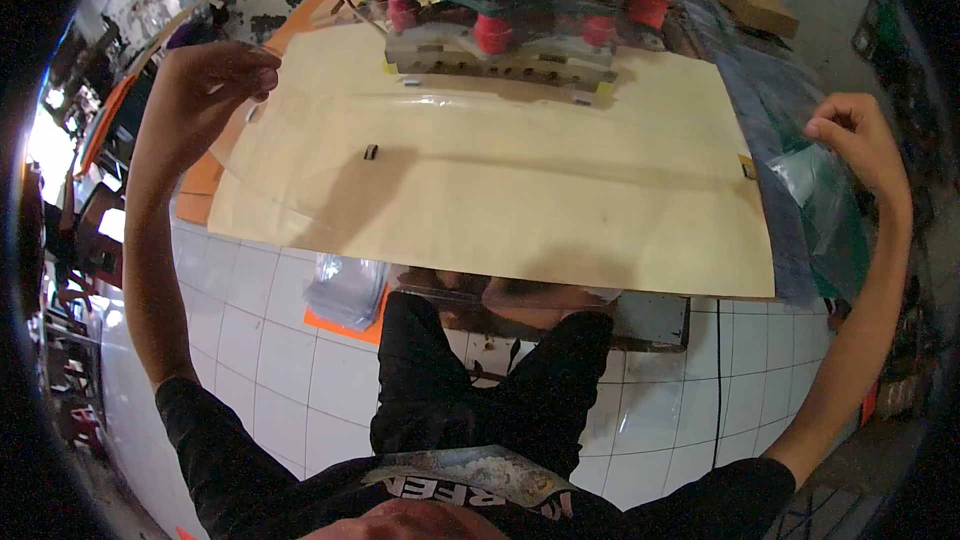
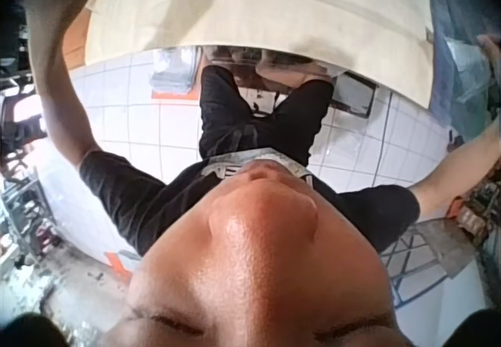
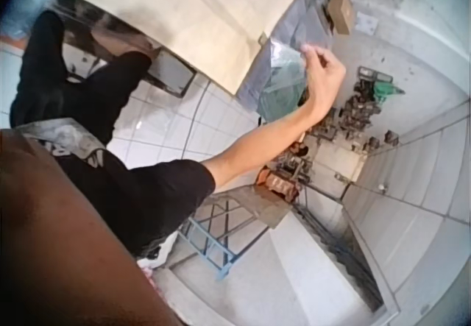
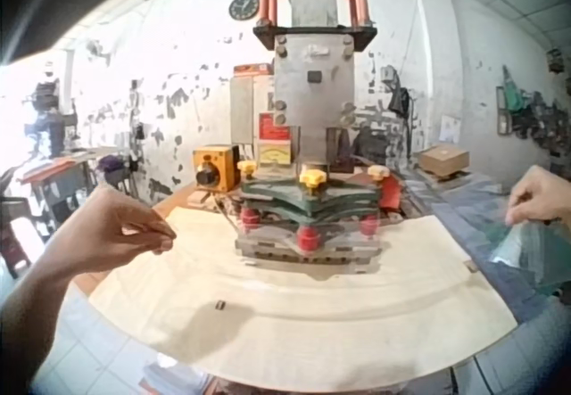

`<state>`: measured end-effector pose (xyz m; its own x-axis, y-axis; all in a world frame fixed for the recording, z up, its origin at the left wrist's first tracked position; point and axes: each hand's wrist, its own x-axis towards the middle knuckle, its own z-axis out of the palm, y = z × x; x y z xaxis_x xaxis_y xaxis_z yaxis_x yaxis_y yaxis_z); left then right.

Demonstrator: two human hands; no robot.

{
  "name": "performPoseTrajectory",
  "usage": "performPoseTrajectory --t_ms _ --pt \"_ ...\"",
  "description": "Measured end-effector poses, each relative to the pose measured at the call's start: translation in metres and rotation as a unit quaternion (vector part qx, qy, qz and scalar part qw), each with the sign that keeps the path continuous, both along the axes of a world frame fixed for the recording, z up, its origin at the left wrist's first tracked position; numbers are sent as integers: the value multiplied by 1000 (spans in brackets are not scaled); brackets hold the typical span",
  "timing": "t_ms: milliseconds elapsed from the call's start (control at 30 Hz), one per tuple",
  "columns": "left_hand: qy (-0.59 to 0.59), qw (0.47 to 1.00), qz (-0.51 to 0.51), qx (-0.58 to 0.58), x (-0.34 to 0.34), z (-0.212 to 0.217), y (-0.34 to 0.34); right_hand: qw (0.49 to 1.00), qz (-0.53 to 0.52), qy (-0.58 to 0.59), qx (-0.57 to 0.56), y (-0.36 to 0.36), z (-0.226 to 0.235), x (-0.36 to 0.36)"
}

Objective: The person aligns a plastic sheet on a heat-sealing machine and presses it down. The person then peels plastic strips from the sealed piece by hand and aligns another sheet under the machine.

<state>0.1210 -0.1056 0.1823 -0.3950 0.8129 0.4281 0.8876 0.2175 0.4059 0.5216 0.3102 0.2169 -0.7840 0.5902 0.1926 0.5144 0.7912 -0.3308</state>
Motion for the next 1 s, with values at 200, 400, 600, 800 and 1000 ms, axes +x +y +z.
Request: performPoseTrajectory --t_ms 200,400,600,800,1000 --pt "91 993 -34 68 13 -4 -4 1000 -9 20 12 -6 -5 9" --pt "158 983 -46 78 31 -5 1 998 1 49 24 2 -25 14" --pt "158 979 -34 122 40 -10 4 999 -9 20 38 -12 -30 3" --pt "167 976 -25 138 48 -8 -1 997 -45 -47 27 -10 -27 13" --pt "111 986 -19 127 62 -27 7 961 241 71 114 -151 -56 -65"
